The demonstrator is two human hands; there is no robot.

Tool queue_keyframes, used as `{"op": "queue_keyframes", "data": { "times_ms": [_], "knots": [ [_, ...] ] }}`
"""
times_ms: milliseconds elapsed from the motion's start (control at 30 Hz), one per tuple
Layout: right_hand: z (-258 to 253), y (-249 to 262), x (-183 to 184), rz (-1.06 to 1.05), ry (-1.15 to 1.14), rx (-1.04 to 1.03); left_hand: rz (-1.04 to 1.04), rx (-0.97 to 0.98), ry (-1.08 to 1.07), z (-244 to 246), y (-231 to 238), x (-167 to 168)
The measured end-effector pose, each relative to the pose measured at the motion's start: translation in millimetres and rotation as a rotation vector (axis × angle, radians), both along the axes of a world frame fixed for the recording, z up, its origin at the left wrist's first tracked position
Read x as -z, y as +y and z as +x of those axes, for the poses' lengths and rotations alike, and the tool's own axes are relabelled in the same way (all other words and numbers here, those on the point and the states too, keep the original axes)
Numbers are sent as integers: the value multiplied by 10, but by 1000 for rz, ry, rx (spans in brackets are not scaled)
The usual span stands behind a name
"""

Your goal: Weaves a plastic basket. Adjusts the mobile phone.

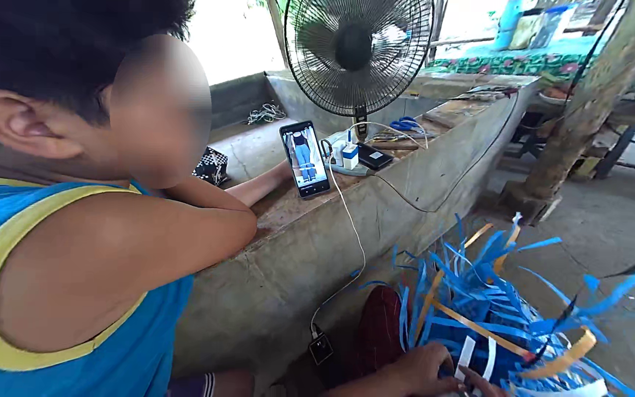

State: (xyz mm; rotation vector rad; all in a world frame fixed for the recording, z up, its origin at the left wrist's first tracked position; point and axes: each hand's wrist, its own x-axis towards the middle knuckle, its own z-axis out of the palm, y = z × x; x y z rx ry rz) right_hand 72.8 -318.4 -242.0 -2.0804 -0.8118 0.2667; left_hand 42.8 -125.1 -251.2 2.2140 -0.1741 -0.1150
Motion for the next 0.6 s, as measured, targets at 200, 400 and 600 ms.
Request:
{"op": "queue_keyframes", "data": {
  "times_ms": [200,400,600],
  "knots": [
    [139,-62,-371,299,301,139,105,218,110,160,153,86],
    [-18,75,-77,-282,773,-154,40,178,43,39,174,109],
    [208,149,-344,-283,323,-128,57,306,151,-3,261,-117]
  ]
}}
